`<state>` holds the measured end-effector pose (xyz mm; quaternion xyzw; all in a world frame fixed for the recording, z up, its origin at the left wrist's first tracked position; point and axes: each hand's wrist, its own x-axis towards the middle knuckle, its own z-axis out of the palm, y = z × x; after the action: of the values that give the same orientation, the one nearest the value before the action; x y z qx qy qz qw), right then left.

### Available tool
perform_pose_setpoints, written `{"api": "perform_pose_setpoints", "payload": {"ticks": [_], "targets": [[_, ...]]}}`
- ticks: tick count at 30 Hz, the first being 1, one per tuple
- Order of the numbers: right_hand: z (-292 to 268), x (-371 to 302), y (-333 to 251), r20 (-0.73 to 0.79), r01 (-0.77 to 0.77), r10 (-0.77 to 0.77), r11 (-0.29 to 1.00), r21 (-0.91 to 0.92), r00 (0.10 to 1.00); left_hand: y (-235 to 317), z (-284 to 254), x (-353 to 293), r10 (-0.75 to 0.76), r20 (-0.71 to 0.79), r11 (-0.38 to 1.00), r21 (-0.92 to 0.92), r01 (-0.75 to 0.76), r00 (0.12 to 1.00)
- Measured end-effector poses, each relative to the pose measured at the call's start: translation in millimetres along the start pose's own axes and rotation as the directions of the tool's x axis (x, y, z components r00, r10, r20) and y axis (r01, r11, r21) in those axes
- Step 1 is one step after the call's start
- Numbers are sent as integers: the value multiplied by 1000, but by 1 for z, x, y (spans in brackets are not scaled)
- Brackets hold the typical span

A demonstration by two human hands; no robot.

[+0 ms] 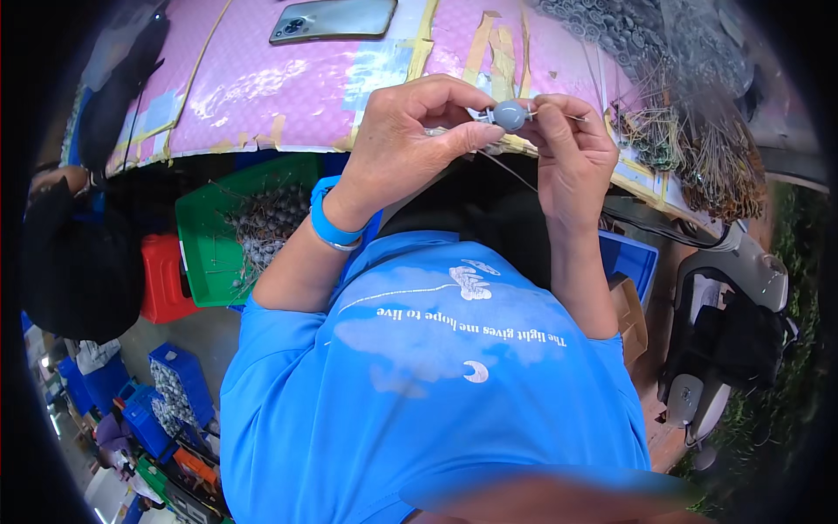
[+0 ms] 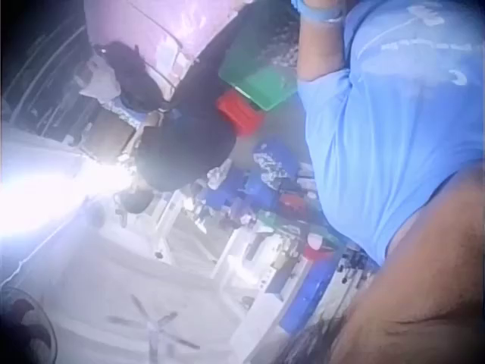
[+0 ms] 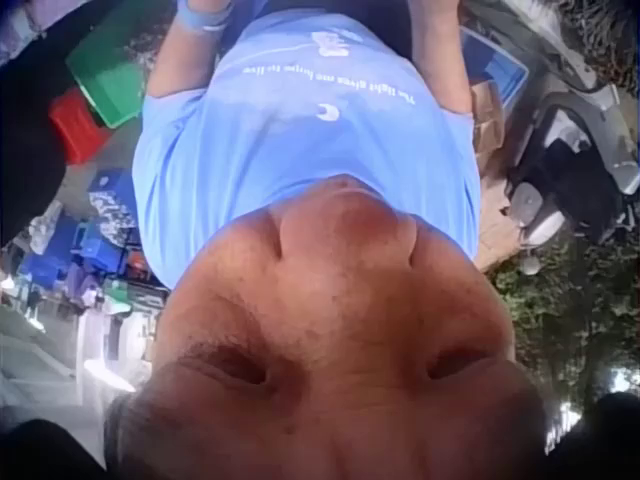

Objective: Assembling small circular components and wiring on a workbench.

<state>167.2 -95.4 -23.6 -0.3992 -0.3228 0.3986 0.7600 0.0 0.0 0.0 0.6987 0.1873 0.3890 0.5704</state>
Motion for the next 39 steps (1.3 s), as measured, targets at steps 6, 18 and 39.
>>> {"api": "perform_pose_setpoints", "payload": {"ticks": [6, 18, 39], "targets": [[-4, 4, -3, 235, 25, 32, 971, -237, 971, 0, -14, 2, -81, 82, 991, 110, 72, 993], [-2, 17, 13, 195, -22, 54, 986, -164, 979, -9, -24, 18, 192, 130, 917, 330, -225, 973], [19, 1, 19, 342, -219, 208, 976, -8, 916, 23, -42, -32, 41, 63, 912, 405, -63, 997]]}}
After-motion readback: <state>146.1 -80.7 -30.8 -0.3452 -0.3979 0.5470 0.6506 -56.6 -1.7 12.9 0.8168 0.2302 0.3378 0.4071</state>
